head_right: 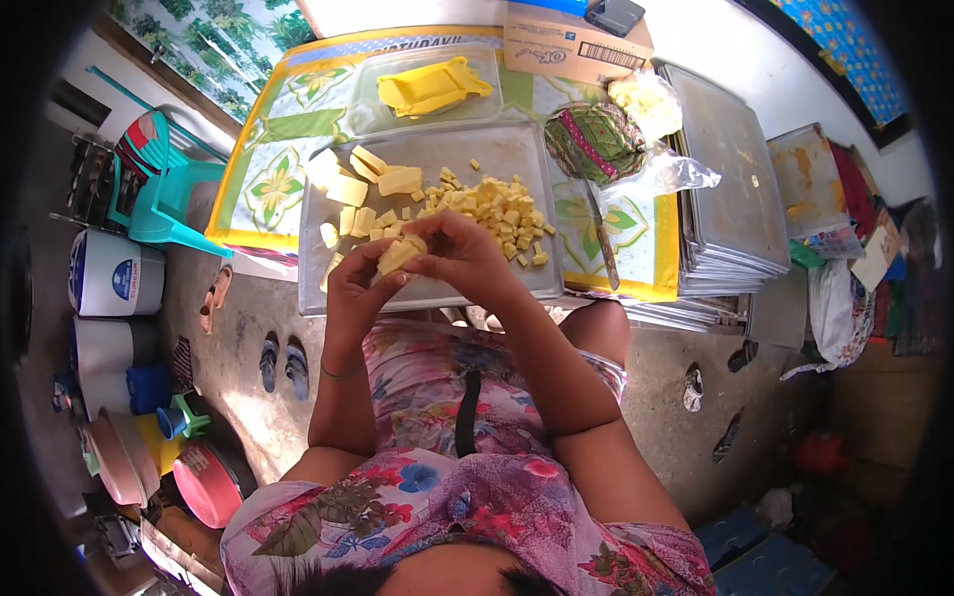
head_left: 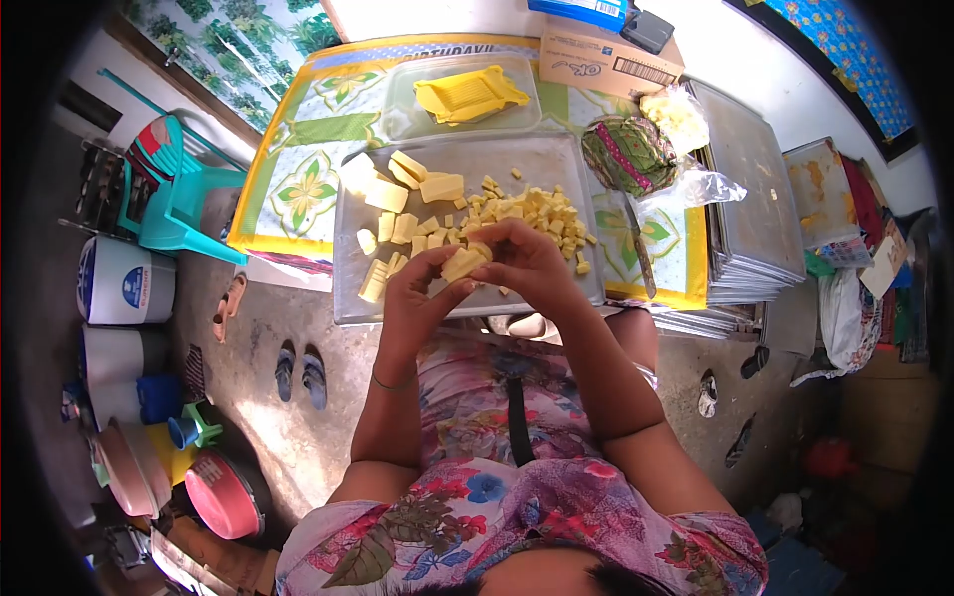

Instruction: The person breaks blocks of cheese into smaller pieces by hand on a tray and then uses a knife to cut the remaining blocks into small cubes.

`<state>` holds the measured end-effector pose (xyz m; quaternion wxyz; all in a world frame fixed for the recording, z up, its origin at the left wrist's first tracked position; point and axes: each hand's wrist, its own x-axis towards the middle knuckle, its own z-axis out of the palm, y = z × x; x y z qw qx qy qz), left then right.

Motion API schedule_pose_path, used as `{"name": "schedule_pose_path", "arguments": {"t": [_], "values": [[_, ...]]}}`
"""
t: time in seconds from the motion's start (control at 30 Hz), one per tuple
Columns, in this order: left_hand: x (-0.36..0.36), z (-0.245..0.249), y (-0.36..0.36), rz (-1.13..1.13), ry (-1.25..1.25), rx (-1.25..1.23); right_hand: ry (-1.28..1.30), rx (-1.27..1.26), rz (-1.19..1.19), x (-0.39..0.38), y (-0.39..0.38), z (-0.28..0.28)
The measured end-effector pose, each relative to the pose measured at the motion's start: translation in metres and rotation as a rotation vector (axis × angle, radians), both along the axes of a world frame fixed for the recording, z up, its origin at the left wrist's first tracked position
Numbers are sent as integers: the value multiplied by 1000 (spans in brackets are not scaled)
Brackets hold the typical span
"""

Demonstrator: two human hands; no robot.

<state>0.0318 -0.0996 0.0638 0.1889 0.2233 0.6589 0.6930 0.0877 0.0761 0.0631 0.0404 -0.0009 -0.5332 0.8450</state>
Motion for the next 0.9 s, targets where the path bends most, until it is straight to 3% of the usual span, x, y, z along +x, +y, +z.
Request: {"name": "schedule_pose_path", "arguments": {"t": [0.1, 0.4, 0.6, 0.9], "values": [[2, 2, 7, -4, -74, 53, 23, -145, 4, 1, 4, -6], [-2, -8, 24, 148, -160, 156, -70, -247, -63, -3, 15, -23], [-7, -24, 42, 258, -120, 226, -52, -91, -191, -6, 8, -30], [-16, -30, 61, 242, -101, 187, -95, -171, -250, -17, 14, -39]]}}
